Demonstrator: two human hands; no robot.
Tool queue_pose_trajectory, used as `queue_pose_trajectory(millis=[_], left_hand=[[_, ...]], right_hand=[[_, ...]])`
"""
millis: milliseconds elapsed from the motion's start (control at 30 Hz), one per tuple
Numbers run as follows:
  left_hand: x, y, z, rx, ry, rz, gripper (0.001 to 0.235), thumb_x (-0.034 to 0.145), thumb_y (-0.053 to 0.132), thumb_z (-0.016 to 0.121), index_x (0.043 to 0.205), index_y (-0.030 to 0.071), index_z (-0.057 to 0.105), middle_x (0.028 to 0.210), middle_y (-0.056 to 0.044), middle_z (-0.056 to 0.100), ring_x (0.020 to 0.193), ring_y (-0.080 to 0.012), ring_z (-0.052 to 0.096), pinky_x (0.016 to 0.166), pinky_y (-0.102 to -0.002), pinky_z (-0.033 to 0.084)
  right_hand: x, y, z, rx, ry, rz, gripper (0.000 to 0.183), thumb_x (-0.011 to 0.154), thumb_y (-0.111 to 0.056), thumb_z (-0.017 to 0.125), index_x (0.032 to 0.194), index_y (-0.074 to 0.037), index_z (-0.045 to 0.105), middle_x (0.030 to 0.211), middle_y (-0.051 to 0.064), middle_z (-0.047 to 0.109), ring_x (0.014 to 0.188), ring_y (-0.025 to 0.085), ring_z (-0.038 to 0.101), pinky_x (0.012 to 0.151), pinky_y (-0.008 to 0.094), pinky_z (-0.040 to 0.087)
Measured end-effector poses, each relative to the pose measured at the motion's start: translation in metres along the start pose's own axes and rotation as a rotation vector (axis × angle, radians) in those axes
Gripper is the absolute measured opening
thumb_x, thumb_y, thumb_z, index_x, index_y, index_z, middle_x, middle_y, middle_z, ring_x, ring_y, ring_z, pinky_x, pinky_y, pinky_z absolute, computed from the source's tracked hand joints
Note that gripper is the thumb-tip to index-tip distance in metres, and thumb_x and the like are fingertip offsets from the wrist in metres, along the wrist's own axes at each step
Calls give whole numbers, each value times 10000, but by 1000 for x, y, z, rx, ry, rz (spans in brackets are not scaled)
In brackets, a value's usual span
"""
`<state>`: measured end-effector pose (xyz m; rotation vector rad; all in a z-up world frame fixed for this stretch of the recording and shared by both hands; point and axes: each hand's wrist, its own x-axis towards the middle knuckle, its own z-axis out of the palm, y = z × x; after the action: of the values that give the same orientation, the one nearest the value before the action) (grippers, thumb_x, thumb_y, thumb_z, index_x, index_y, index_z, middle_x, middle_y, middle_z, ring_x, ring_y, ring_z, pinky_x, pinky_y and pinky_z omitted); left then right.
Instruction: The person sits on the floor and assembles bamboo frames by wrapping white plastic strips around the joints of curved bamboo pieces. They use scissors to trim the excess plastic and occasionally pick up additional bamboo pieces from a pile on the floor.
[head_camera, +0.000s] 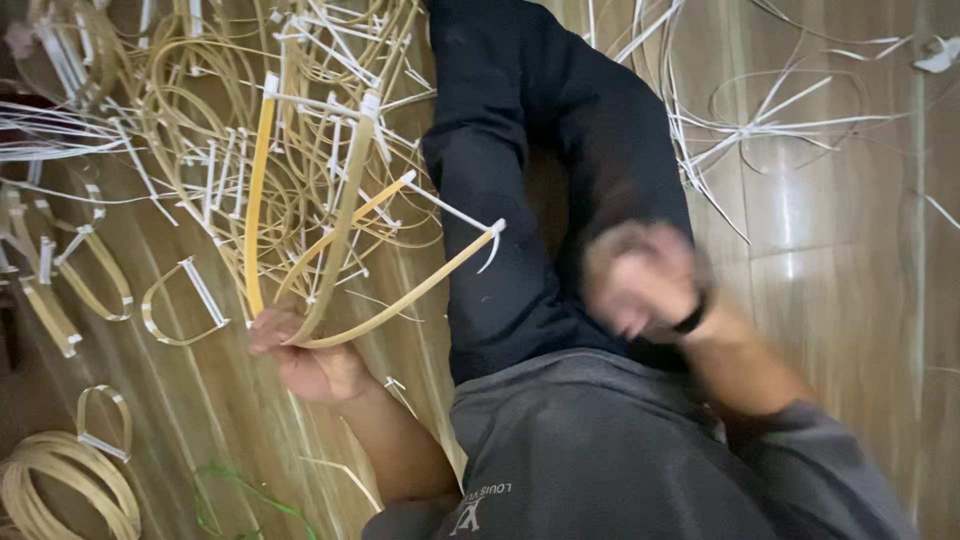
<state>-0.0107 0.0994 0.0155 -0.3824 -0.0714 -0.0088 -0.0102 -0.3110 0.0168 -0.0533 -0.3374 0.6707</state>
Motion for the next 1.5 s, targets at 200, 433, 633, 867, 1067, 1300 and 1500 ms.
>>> queue_pose_trajectory(millis=[200, 433, 633, 867, 1067, 1300, 1500], left_hand=[[1, -8, -7, -7, -51, -66, 65, 1150, 105, 477, 1187, 64, 512, 1089, -59, 668, 1089, -235, 684, 1133, -519, 494], [2, -24, -11, -44, -100, -83, 131, 1089, 20, 530, 1198, 86, 502, 977, -13, 652, 1014, -190, 667, 1106, -503, 505], [4, -32, -9, -53, -108, -89, 183, 1045, -33, 565, 1174, 85, 508, 975, -8, 652, 980, -181, 680, 1068, -463, 537], [2, -37, -10, -31, -113, -89, 177, 1064, -34, 581, 1174, 89, 519, 985, -32, 673, 989, -184, 686, 1038, -447, 559], [3, -40, -11, -2, -108, -109, 194, 1028, -35, 614, 1152, 84, 523, 969, -35, 668, 982, -183, 690, 1035, -443, 552], [2, -43, -13, 6, -115, -90, 239, 1005, -70, 620, 1149, 93, 521, 954, -14, 662, 955, -170, 688, 1032, -442, 556], [0, -45, -16, 36, -132, -83, 241, 993, -63, 642, 1124, 95, 517, 921, 2, 652, 918, -162, 679, 1016, -441, 554]], right_hand=[[67, 59, 57, -251, 215, 87, 411, 1128, -422, 461, 974, -44, 506, 702, 67, 558, 514, 72, 454, 436, 208, 342], [100, 59, 81, -212, 228, 42, 447, 1120, -480, 411, 1005, -56, 499, 704, 56, 519, 538, 91, 409, 467, 224, 346], [101, 59, 84, -119, 268, 119, 471, 1102, -523, 385, 1007, -73, 491, 688, 38, 503, 541, 84, 395, 471, 224, 332], [106, 62, 80, -75, 255, 71, 490, 1117, -534, 377, 1018, -69, 498, 685, 23, 493, 536, 76, 380, 476, 208, 322], [107, 64, 84, -101, 270, 50, 499, 1103, -542, 356, 1047, -66, 497, 741, 32, 519, 561, 79, 404, 500, 216, 342], [107, 66, 86, -136, 289, -15, 514, 1106, -550, 333, 1066, -67, 504, 780, 25, 527, 579, 79, 405, 510, 208, 339], [109, 66, 97, 95, 321, -64, 469, 1091, -521, 339, 1037, -83, 495, 758, -39, 463, 598, 66, 413, 549, 211, 359]])
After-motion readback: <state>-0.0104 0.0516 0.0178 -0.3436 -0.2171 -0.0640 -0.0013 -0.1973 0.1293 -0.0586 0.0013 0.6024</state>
